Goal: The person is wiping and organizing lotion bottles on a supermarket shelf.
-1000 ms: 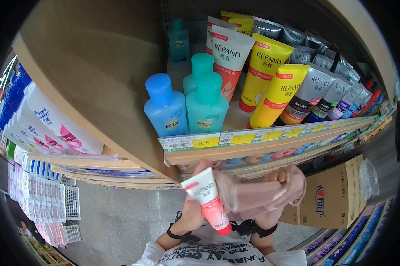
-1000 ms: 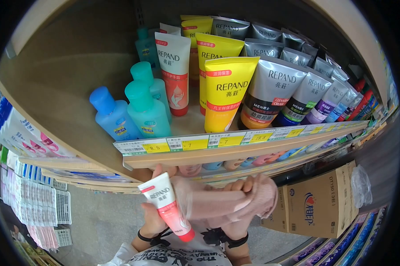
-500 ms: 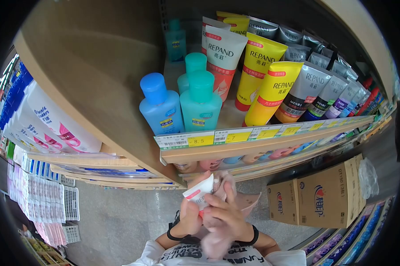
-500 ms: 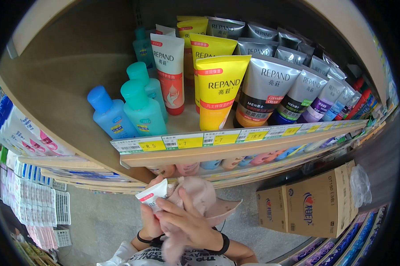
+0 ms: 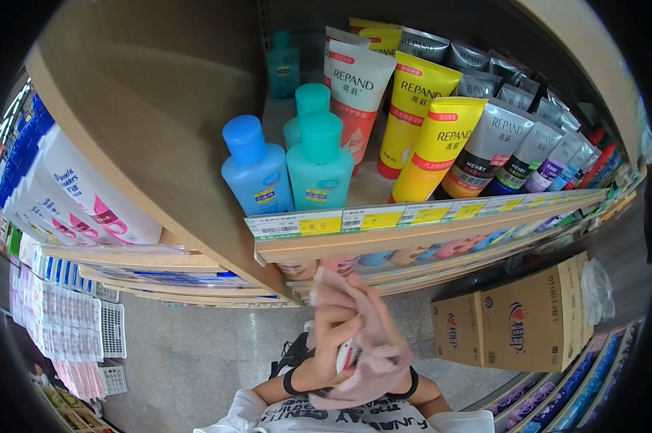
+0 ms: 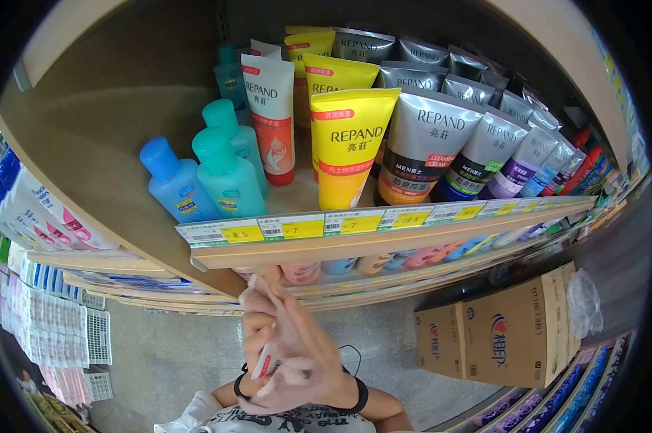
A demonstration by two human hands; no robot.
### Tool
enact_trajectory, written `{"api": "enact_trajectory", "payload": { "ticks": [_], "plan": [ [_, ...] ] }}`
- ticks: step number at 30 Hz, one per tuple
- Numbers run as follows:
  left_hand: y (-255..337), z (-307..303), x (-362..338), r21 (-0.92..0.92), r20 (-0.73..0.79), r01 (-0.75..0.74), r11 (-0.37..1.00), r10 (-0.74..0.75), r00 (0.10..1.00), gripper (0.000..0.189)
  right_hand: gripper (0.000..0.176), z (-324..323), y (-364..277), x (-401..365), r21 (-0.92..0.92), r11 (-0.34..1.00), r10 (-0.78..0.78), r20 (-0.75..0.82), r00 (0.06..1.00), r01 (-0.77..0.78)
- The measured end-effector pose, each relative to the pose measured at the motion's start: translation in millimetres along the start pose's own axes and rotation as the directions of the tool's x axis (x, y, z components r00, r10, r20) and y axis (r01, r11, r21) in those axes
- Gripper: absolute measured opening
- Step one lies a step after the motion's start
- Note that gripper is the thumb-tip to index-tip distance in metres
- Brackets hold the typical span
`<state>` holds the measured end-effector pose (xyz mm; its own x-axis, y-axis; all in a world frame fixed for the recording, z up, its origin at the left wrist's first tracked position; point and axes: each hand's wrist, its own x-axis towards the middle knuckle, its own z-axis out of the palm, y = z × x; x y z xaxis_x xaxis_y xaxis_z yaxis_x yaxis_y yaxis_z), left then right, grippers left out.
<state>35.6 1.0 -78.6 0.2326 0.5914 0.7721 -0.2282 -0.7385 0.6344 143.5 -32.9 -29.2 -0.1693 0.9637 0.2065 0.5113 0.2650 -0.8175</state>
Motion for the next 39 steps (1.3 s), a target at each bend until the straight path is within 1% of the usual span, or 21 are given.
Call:
{"api": "enact_trajectory", "payload": {
  "ticks": [2,3,4,6,7,12,14,16,17,19,20,22,24,26,27,28,29,31,35,37,39],
  "plan": [
    [-8.6,1.6,-11.6,-0.041,-0.13,-0.023,0.999,0.017,0.991,0.057,0.067,14.9,9.6,2.0,0.169,0.95,-0.222,-0.222,0.95,0.262],
    [-10.9,1.0,-16.6,0.023,-0.138,-0.012,1.0,0.015,0.99,0.057,0.07,9.9,8.9,-0.4,0.058,0.989,-0.13,-0.059,0.99,0.133],
    [-10.3,0.0,-19.4,0.023,-0.136,-0.011,1.0,0.014,0.991,0.057,0.07,12.9,13.5,-0.7,0.059,0.989,-0.13,-0.059,0.99,0.133],
    [-9.1,-3.3,-23.3,0.141,-0.173,0.003,0.99,0.022,0.985,0.053,0.07,26.4,32.3,-2.1,0.295,0.955,-0.061,0.101,0.993,0.028],
    [-7.7,-6.0,-21.2,0.14,-0.169,0.002,0.99,0.022,0.985,0.053,0.07,33.5,39.4,-3.1,0.295,0.955,-0.06,0.097,0.993,0.028],
    [7.9,-21.4,11.6,0.049,-0.111,-0.242,0.969,0.246,0.963,0.034,0.067,72.0,64.7,-16.7,0.759,0.63,-0.067,0.264,0.962,-0.164],
    [5.4,-11.7,17.9,0.131,-0.227,-0.27,0.954,0.294,0.928,0.03,0.066,69.1,58.8,-21.5,0.764,0.611,0.029,0.243,0.97,-0.209],
    [10.8,-24.1,21.3,0.035,0.02,-0.109,0.993,0.108,0.994,0.032,0.065,59.5,58.7,-12.9,0.564,0.825,-0.158,0.152,0.976,0.046],
    [8.5,-23.5,22.0,0.033,0.021,-0.109,0.994,0.108,0.994,0.032,0.065,55.0,51.7,-14.0,0.563,0.825,-0.157,0.15,0.976,0.046],
    [-0.3,-19.2,24.8,-0.051,0.046,-0.135,0.99,0.137,0.989,0.031,0.059,46.3,33.9,-19.0,0.494,0.852,0.146,0.098,0.984,-0.175],
    [-2.2,-16.6,25.5,-0.092,0.057,-0.147,0.985,0.153,0.987,0.031,0.059,46.7,34.2,-19.2,0.494,0.852,0.147,0.098,0.984,-0.177],
    [1.2,-11.4,20.9,-0.06,0.027,-0.155,0.986,0.157,0.987,0.031,0.056,48.8,35.7,-18.9,0.597,0.78,0.142,0.12,0.982,-0.186],
    [1.5,-11.5,12.2,0.146,0.026,-0.188,0.971,0.186,0.982,0.03,0.054,50.7,38.1,-17.3,0.691,0.698,0.134,0.135,0.982,-0.191],
    [0.6,-7.3,16.6,0.045,0.007,-0.18,0.983,0.18,0.984,0.027,0.051,48.2,32.4,-13.2,0.774,0.603,0.13,0.147,0.981,-0.195],
    [-0.4,-6.3,17.2,0.034,-0.067,-0.211,0.977,0.213,0.975,0.025,0.055,36.4,26.5,-13.6,0.525,0.84,0.088,0.116,0.989,-0.136],
    [-1.1,-5.0,17.5,0.026,-0.141,-0.243,0.97,0.244,0.959,0.022,0.055,39.2,33.3,-15.0,0.524,0.84,0.094,0.111,0.989,-0.138],
    [3.1,-12.3,19.4,-0.05,-0.105,-0.166,0.985,0.16,0.981,0.019,0.057,44.9,45.6,-16.6,0.481,0.873,0.033,0.104,0.994,-0.079],
    [6.9,-17.1,26.4,0.003,-0.09,-0.172,0.985,0.172,0.981,0.026,0.062,46.0,50.1,-17.8,0.421,0.907,-0.058,0.04,0.997,0.036],
    [4.7,-18.0,23.6,-0.039,-0.082,-0.179,0.983,0.176,0.981,0.039,0.059,54.2,45.6,-21.3,0.453,0.88,-0.118,-0.079,0.99,0.141],
    [4.5,-18.6,20.7,-0.078,-0.077,-0.174,0.982,0.168,0.983,0.04,0.054,57.5,42.8,-22.3,0.704,0.709,-0.007,-0.057,0.998,0.045],
    [4.3,-18.1,17.5,-0.22,-0.095,-0.095,0.971,0.076,0.993,0.039,0.051,51.6,47.0,-27.0,0.732,0.68,0.055,0.003,0.999,-0.04]
  ]
}}
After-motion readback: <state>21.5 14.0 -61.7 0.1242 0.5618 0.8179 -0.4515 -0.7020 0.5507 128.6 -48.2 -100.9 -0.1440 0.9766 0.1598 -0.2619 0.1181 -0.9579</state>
